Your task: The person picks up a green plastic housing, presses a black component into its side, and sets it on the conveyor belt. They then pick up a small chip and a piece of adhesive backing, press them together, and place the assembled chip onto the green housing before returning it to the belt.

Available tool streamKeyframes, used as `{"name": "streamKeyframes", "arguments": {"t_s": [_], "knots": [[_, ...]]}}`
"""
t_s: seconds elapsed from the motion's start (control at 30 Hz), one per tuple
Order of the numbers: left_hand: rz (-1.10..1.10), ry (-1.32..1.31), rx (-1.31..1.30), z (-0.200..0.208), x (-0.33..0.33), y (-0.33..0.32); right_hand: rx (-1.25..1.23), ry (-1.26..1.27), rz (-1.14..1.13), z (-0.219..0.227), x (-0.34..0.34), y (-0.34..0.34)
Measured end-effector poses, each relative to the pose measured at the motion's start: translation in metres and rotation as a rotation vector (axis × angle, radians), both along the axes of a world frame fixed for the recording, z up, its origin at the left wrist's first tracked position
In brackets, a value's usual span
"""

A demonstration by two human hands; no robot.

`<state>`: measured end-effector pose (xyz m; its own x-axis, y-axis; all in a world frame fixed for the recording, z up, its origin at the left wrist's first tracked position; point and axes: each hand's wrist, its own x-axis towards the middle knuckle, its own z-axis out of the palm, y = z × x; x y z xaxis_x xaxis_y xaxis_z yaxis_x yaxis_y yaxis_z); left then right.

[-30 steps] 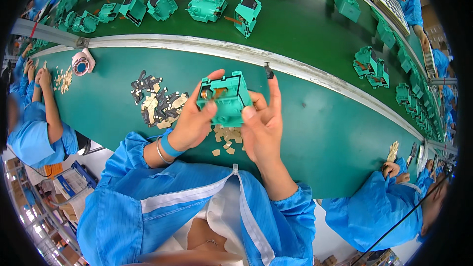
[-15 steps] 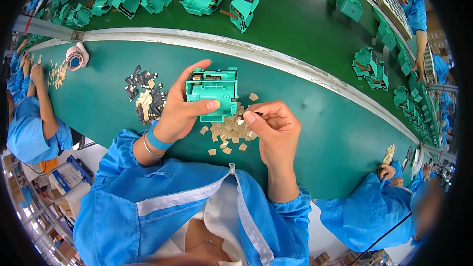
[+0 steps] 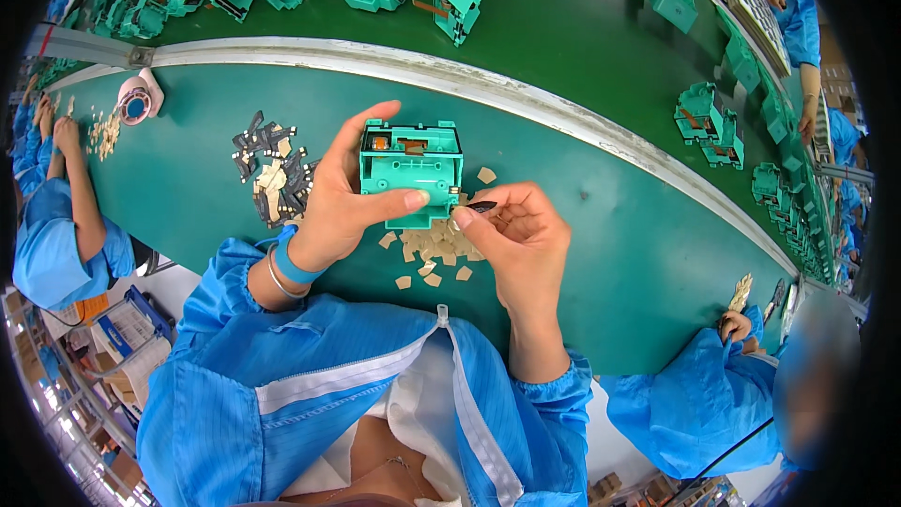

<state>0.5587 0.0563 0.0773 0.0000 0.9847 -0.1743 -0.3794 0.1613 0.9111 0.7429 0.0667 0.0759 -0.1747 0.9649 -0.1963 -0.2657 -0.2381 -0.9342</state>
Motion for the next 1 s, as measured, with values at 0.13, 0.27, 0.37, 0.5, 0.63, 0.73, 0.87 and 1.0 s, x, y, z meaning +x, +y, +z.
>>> {"name": "streamKeyframes", "arguments": {"t_s": [0.13, 0.27, 0.37, 0.5, 0.63, 0.73, 0.87, 1.0], "knots": [[0.003, 0.045, 0.016, -0.004, -0.001, 0.000, -0.008, -0.010, 0.001, 0.000, -0.001, 0.000], [0.000, 0.065, 0.028, -0.005, 0.000, 0.000, -0.012, -0.044, 0.005, -0.001, -0.002, 0.000], [-0.001, 0.074, 0.025, -0.004, 0.000, 0.000, -0.011, -0.088, 0.001, -0.001, -0.002, -0.001], [0.001, 0.060, 0.023, -0.005, 0.001, 0.000, -0.002, -0.122, -0.007, 0.001, -0.003, -0.001], [0.000, 0.078, 0.031, -0.005, 0.000, 0.000, 0.006, -0.157, -0.018, 0.001, -0.004, -0.001], [-0.012, 0.076, 0.017, -0.002, -0.001, 0.000, -0.006, -0.159, -0.009, 0.001, -0.004, 0.000], [-0.060, 0.003, -0.014, -0.003, -0.003, 0.002, -0.088, -0.138, 0.100, -0.002, 0.008, 0.006], [-0.122, -0.216, -0.072, -0.005, -0.005, 0.001, 0.002, 0.077, 0.159, -0.004, 0.011, 0.008]]}}
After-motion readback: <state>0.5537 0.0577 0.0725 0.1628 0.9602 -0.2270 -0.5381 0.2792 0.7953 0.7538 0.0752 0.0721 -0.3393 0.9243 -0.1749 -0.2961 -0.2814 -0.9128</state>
